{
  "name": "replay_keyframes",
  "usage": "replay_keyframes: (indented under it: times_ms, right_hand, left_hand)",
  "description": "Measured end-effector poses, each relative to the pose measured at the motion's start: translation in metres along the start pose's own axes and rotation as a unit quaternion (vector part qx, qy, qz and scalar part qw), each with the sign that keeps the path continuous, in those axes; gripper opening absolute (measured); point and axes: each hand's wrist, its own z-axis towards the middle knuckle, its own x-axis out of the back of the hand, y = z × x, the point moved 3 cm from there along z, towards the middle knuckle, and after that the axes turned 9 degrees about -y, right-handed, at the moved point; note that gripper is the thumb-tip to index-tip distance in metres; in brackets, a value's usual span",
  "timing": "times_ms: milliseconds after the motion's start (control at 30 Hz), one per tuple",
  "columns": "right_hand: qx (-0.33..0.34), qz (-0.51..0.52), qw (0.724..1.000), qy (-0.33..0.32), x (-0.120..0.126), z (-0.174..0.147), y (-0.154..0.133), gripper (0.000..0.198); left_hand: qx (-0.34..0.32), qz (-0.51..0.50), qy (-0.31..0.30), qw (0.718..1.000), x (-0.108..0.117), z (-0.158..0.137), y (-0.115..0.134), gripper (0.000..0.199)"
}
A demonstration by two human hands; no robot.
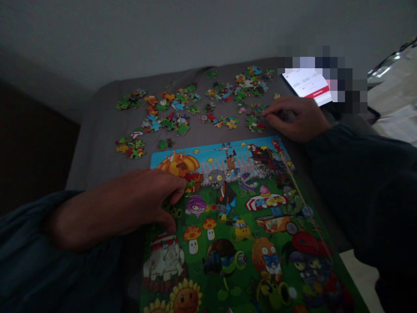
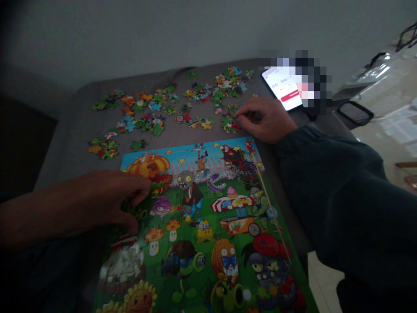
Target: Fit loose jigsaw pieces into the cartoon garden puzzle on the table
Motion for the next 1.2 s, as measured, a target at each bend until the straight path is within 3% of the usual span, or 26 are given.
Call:
replay_keyframes:
  times_ms: [367,533,767,1067,1200]
  right_hand:
    - [-0.028,0.018,0.999,-0.003,0.000,0.000,-0.001,0.003]
    - [-0.029,0.008,1.000,-0.002,0.000,0.000,-0.001,0.004]
    - [-0.026,-0.004,1.000,-0.004,0.000,0.000,-0.001,0.006]
    - [0.008,0.013,1.000,0.016,0.000,0.001,0.000,0.001]
    - [-0.009,0.013,1.000,0.010,0.000,0.000,0.000,0.002]
  left_hand:
    - [-0.020,-0.001,0.000,1.000,0.001,-0.002,0.001,0.040]
    - [0.016,0.013,-0.018,1.000,-0.002,-0.004,0.002,0.050]
    - [-0.011,0.012,-0.005,1.000,-0.010,-0.006,-0.012,0.046]
    - [0.008,0.007,-0.016,1.000,-0.007,-0.007,-0.007,0.045]
    - [0.006,0.013,-0.025,1.000,-0.009,-0.007,-0.009,0.045]
